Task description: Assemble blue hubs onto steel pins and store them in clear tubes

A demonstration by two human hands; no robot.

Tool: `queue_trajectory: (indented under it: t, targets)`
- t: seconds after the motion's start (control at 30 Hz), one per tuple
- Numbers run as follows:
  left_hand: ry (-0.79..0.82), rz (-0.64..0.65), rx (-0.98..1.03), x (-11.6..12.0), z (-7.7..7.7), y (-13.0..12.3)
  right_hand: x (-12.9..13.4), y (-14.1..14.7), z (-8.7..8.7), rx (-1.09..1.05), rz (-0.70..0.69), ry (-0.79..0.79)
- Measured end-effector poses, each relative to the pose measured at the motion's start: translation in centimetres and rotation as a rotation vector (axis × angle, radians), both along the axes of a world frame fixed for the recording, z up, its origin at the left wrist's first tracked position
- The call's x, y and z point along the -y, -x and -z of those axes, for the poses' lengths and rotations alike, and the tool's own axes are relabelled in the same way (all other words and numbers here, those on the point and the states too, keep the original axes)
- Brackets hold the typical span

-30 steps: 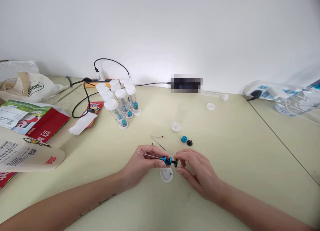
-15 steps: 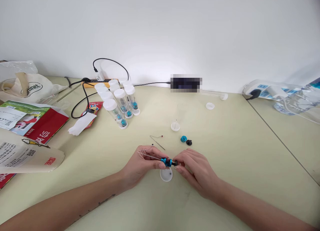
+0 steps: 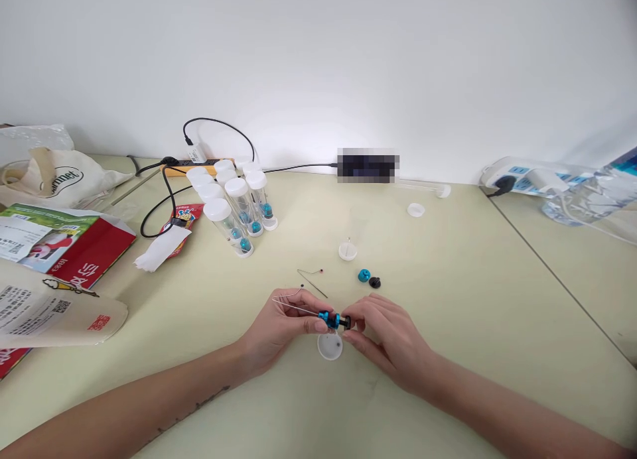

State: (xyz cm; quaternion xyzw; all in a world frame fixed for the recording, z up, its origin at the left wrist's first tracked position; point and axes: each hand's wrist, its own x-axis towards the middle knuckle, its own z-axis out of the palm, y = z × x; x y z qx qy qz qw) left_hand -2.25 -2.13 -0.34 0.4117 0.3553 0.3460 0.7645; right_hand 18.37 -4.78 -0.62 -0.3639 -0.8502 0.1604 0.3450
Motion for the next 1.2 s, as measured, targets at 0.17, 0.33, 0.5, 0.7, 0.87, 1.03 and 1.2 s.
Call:
queue_trajectory:
  t: [0.17, 0.33, 0.5, 0.7, 0.87, 1.03, 1.2]
  targets:
    - [-0.013, 0.022, 0.002, 0.13, 0.03, 0.04, 0.05, -0.06, 0.30, 0.003, -0.032, 0.018]
    - [-0.014, 0.028, -0.001, 0.20, -0.09, 0.03, 0.07, -0.11, 0.39, 0.020, -0.034, 0.044]
    - [-0.018, 0.021, 0.005, 0.11, -0.10, 0.01, 0.17, -0.06, 0.23, 0.034, -0.026, 0.043]
    - [-0.008, -0.009, 0.011, 0.10, -0.08, 0.07, 0.01, 0.20, 0.25, -0.003, 0.026, -0.013]
    - [0.007, -0.013, 0.009, 0.09, -0.13, 0.04, -0.05, 0.30, 0.54, -0.018, 0.044, -0.031]
    - [0.001, -0.010, 0.000, 0.08, -0.16, 0.01, -0.11, 0.33, 0.48, -0.019, 0.047, -0.044]
    - [-0.004, -0.005, 0.014, 0.09, -0.21, 0.01, -0.09, 0.38, 0.32, -0.029, 0.035, -0.049]
